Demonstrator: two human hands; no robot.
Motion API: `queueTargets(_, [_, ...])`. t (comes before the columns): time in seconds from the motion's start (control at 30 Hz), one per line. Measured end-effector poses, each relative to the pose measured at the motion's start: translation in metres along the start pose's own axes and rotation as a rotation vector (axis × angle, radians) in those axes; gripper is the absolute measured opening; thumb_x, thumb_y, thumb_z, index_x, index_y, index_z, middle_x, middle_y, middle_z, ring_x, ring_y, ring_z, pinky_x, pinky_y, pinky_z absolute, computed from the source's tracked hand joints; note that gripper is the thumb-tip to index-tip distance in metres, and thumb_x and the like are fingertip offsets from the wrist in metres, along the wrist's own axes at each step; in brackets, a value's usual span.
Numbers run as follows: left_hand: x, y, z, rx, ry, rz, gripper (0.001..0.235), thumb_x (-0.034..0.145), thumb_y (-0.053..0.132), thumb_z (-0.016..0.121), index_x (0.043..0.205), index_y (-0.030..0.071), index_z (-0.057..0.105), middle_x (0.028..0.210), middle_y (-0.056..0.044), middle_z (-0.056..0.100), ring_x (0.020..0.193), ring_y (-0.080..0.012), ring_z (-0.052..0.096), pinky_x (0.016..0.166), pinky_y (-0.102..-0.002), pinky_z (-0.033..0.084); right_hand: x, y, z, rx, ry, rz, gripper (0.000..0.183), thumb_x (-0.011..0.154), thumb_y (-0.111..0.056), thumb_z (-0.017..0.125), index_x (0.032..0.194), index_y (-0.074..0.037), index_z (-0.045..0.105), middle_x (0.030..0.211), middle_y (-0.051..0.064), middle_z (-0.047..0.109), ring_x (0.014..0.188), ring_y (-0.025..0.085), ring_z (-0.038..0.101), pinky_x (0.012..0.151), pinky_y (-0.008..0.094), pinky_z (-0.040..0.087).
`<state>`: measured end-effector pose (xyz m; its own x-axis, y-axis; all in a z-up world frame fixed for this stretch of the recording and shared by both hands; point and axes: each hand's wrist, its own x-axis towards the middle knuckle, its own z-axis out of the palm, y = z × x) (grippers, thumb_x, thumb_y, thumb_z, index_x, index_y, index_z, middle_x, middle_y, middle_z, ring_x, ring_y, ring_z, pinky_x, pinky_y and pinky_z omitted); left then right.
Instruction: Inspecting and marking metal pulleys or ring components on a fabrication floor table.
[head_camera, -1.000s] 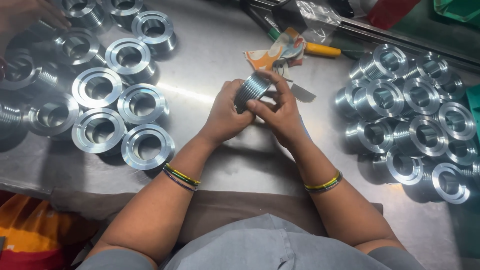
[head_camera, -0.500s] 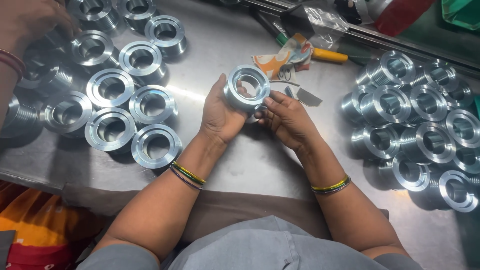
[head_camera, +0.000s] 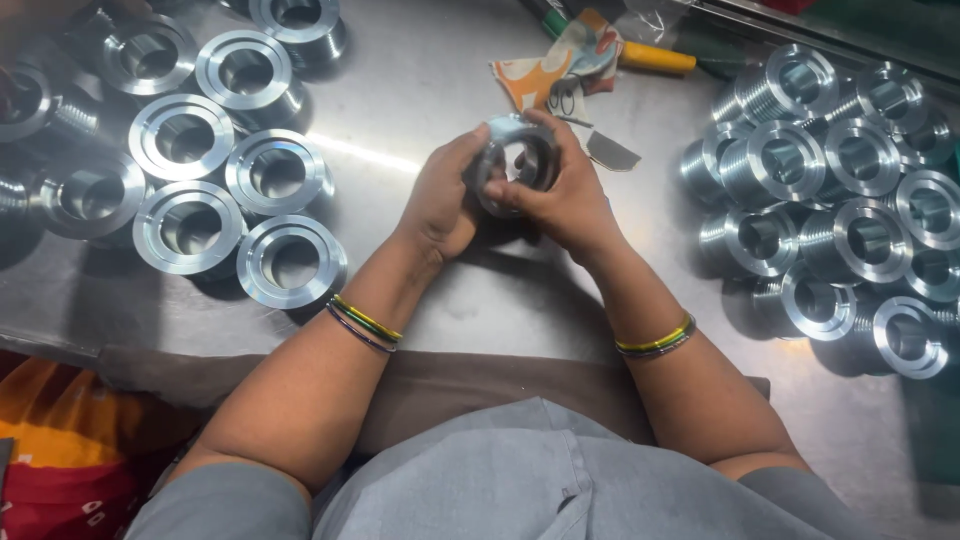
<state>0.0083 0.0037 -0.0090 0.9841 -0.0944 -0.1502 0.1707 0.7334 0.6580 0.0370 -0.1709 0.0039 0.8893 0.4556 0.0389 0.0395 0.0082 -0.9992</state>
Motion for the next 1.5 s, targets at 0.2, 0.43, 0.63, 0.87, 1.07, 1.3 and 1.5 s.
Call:
queueTargets(0.2, [0.029,-0.019,-0.052,-0.415,-0.079,0.114,0.019,0.111,0.022,0.054,0.105,0.005,0.061,0.084,-0.006,0.06,0.077,-0.0165,0.061,0.074,-0.035,0.054,-0.003,-0.023,0.008,0.142,-0.113,0.009,0.077,0.087,-0.009,0.082,0.153,-0.002,0.043,0.129,0.01,0.06,0.099,0.015,0.066,0.082,0.029,0.057])
queueTargets(0.43, [-0.001,0.022,-0.006,-0.414,0.105,-0.101,0.061,0.102,0.048,0.03,0.132,-0.001,0.052,0.131,-0.026,0.058,0.115,-0.0366,0.066,0.098,-0.055,0.057,-0.02,-0.043,0.02,-0.791,-0.131,-0.625,0.065,0.091,0.0,0.076,0.15,-0.011,0.051,0.137,0.01,0.063,0.106,0.02,0.068,0.094,0.034,0.058])
queueTargets(0.63, [0.001,0.019,-0.012,-0.425,-0.066,-0.154,0.073,0.098,0.064,0.032,0.127,0.001,0.056,0.113,-0.017,0.066,0.107,-0.0317,0.066,0.09,-0.053,0.057,-0.011,-0.054,0.015,-1.055,-0.046,-0.8,0.052,0.09,-0.011,0.08,0.139,-0.012,0.062,0.119,-0.001,0.07,0.126,0.031,0.06,0.108,0.043,0.043])
queueTargets(0.87, [0.004,0.003,-0.008,-0.237,-0.011,-0.015,0.09,0.101,0.081,0.031,0.133,-0.002,0.05,0.118,-0.018,0.062,0.107,-0.0289,0.067,0.095,-0.049,0.062,-0.03,-0.041,0.035,-0.935,-0.03,-0.779,0.065,0.09,-0.024,0.081,0.145,-0.007,0.051,0.129,0.012,0.067,0.124,0.03,0.059,0.106,0.041,0.044])
queueTargets(1.07, [-0.004,0.017,0.008,0.135,-0.064,-0.072,0.111,0.078,0.089,0.02,0.147,0.005,0.041,0.135,-0.019,0.058,0.122,-0.0271,0.063,0.096,-0.051,0.055,-0.019,-0.004,0.014,-0.297,0.051,-0.309,0.055,0.097,-0.018,0.075,0.141,0.002,0.05,0.121,0.014,0.067,0.113,0.02,0.065,0.101,0.035,0.052])
queueTargets(1.3, [0.0,0.012,0.004,0.182,-0.066,-0.077,0.115,0.078,0.09,0.02,0.15,0.003,0.042,0.131,-0.027,0.059,0.127,-0.0356,0.061,0.102,-0.055,0.054,-0.018,-0.005,-0.002,0.335,-0.013,-0.046,0.042,0.099,-0.02,0.074,0.131,-0.001,0.056,0.114,0.01,0.068,0.11,0.018,0.065,0.103,0.035,0.052])
queueTargets(1.5, [0.001,0.01,0.002,0.188,-0.073,0.035,0.118,0.078,0.091,0.022,0.149,0.001,0.045,0.131,-0.025,0.059,0.126,-0.0366,0.06,0.098,-0.052,0.055,-0.017,-0.012,-0.002,0.306,-0.01,-0.066,0.046,0.098,-0.018,0.074,0.135,-0.001,0.055,0.121,0.007,0.065,0.117,0.016,0.061,0.108,0.033,0.049])
